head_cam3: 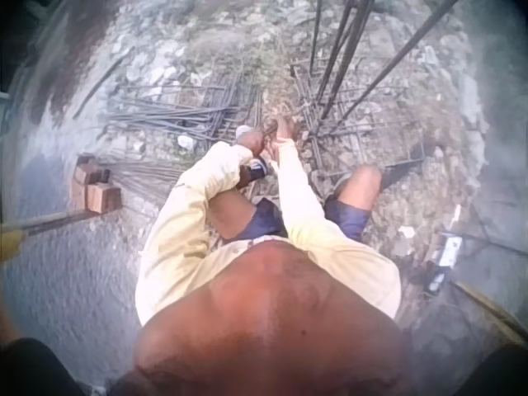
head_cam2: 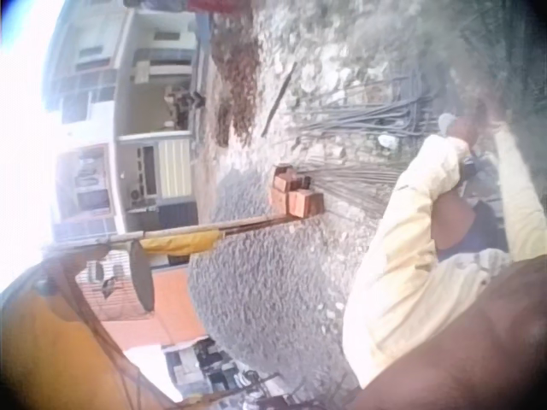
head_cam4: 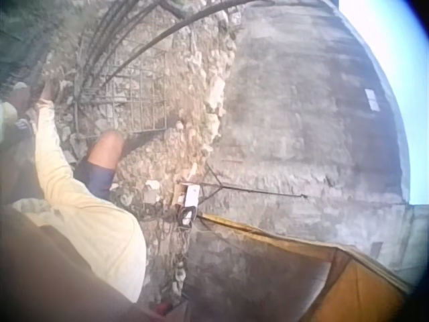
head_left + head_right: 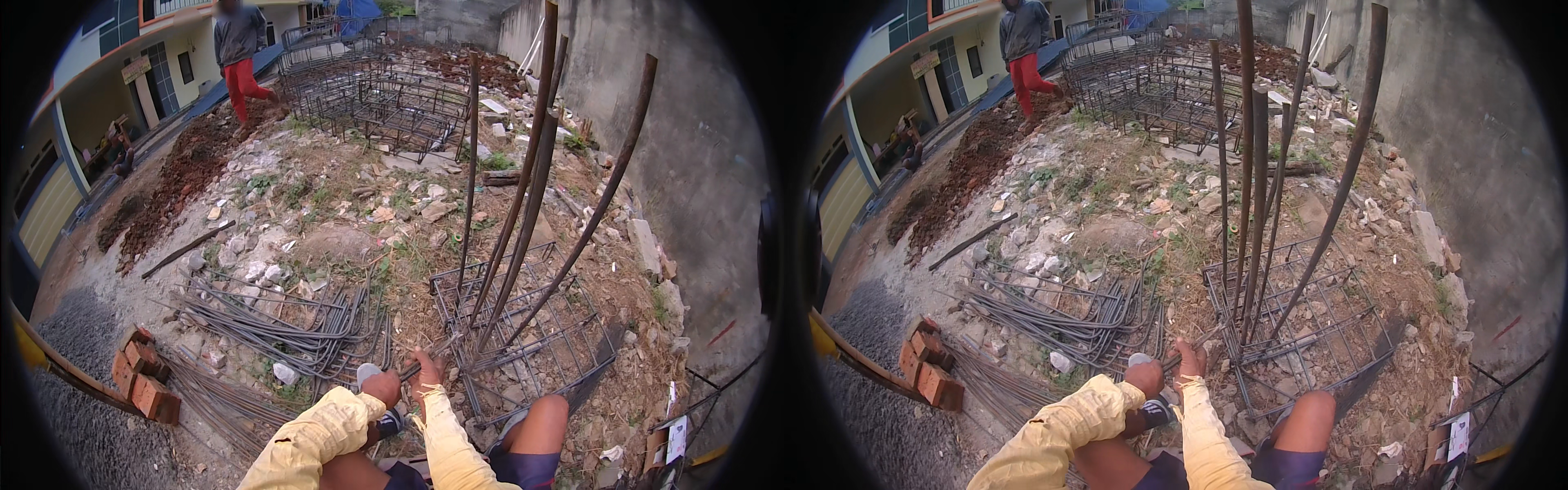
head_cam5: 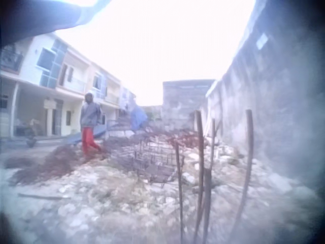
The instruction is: The person sits on the ground and uses pliers to tie wire around intersecting rebar rods, securing them into a cage-like structure. The person repeatedly wraps and twists wire to fasten the joints of the rebar framework.
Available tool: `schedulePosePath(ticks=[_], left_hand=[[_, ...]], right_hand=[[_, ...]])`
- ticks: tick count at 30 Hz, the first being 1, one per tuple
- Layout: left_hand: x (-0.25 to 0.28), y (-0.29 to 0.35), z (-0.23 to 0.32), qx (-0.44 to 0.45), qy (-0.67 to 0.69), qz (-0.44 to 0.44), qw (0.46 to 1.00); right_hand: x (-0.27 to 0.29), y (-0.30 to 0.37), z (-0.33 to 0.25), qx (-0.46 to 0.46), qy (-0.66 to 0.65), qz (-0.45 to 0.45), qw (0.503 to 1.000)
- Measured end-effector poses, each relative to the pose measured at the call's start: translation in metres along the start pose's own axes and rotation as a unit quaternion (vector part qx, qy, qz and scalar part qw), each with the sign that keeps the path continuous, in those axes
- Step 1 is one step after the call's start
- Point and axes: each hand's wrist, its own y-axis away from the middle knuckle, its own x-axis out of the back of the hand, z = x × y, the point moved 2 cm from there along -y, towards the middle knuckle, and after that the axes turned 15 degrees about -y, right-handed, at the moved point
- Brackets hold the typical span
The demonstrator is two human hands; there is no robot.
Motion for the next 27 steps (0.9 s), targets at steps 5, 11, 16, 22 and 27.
schedulePosePath(ticks=[5, 11, 16, 22, 27], left_hand=[[0.009, 0.005, 0.002, 0.013, 0.018, 0.07, 0.997], [0.013, -0.003, -0.001, -0.106, 0.182, -0.223, 0.952], [0.015, 0.011, 0.002, 0.057, -0.025, 0.105, 0.993], [0.053, 0.056, 0.016, -0.084, 0.041, 0.144, 0.985], [0.047, 0.054, 0.01, -0.062, 0.184, 0.094, 0.977]], right_hand=[[-0.001, -0.017, 0.007, -0.106, -0.044, 0.038, 0.993], [0.013, -0.001, -0.007, -0.305, -0.31, -0.205, 0.877], [-0.004, -0.011, -0.008, 0.037, 0.124, 0.049, 0.99], [0.0, -0.016, -0.011, -0.176, -0.214, -0.069, 0.958], [-0.003, 0.0, -0.017, -0.101, -0.131, 0.034, 0.986]])
